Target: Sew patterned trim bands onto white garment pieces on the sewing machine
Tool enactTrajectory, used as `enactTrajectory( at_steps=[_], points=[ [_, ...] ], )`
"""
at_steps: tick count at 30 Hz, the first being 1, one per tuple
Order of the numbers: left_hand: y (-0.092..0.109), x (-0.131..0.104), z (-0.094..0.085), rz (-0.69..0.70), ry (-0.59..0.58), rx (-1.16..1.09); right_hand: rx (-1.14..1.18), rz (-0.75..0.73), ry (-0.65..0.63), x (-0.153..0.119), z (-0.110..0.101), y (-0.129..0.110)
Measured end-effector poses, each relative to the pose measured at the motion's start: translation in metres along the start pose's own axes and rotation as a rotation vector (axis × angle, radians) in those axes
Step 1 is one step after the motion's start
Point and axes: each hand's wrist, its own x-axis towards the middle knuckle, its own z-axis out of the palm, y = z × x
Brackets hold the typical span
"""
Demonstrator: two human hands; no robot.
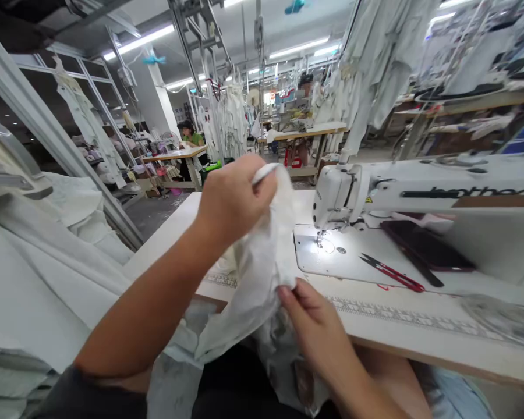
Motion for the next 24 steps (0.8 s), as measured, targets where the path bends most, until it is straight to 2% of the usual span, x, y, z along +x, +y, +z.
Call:
enactTrajectory(
  at_steps=[3,4,6,8,9,11,14,17,20,22,24],
  points=[
    [-0.034,-0.006,0.001,-0.017,-0.092,0.037,0.091,0.054,0.185,0.004,-0.028,-0.010],
    [-0.043,-0.012,0.005,-0.043,-0.159,0.056,0.046,0.031,0.269,0.006,-0.038,-0.012],
    [-0.058,-0.027,0.017,-0.084,-0.310,0.096,-0.224,-0.100,0.380,0.011,-0.056,-0.011],
    [-0.067,-0.046,0.032,-0.096,-0.410,0.104,-0.570,-0.225,0.370,0.015,-0.069,-0.007],
    [-0.070,-0.055,0.039,-0.097,-0.438,0.095,-0.703,-0.243,0.336,0.017,-0.073,-0.004],
    [-0.075,-0.070,0.052,-0.100,-0.470,0.072,-0.820,-0.201,0.265,0.020,-0.077,0.002],
    [-0.079,-0.089,0.067,-0.114,-0.504,0.038,-0.780,-0.141,0.228,0.025,-0.081,0.009],
    [-0.073,-0.112,0.076,-0.097,-0.557,-0.025,-0.655,-0.089,0.209,0.032,-0.087,0.010],
    [-0.057,-0.140,0.076,-0.014,-0.754,-0.158,-0.432,0.021,0.194,0.037,-0.094,0.004],
    [-0.049,-0.157,0.070,-0.005,-0.902,-0.215,-0.245,0.120,0.171,0.036,-0.097,-0.004],
    [-0.048,-0.167,0.060,-0.011,-0.991,-0.227,-0.038,0.209,0.143,0.031,-0.097,-0.014]
  ],
)
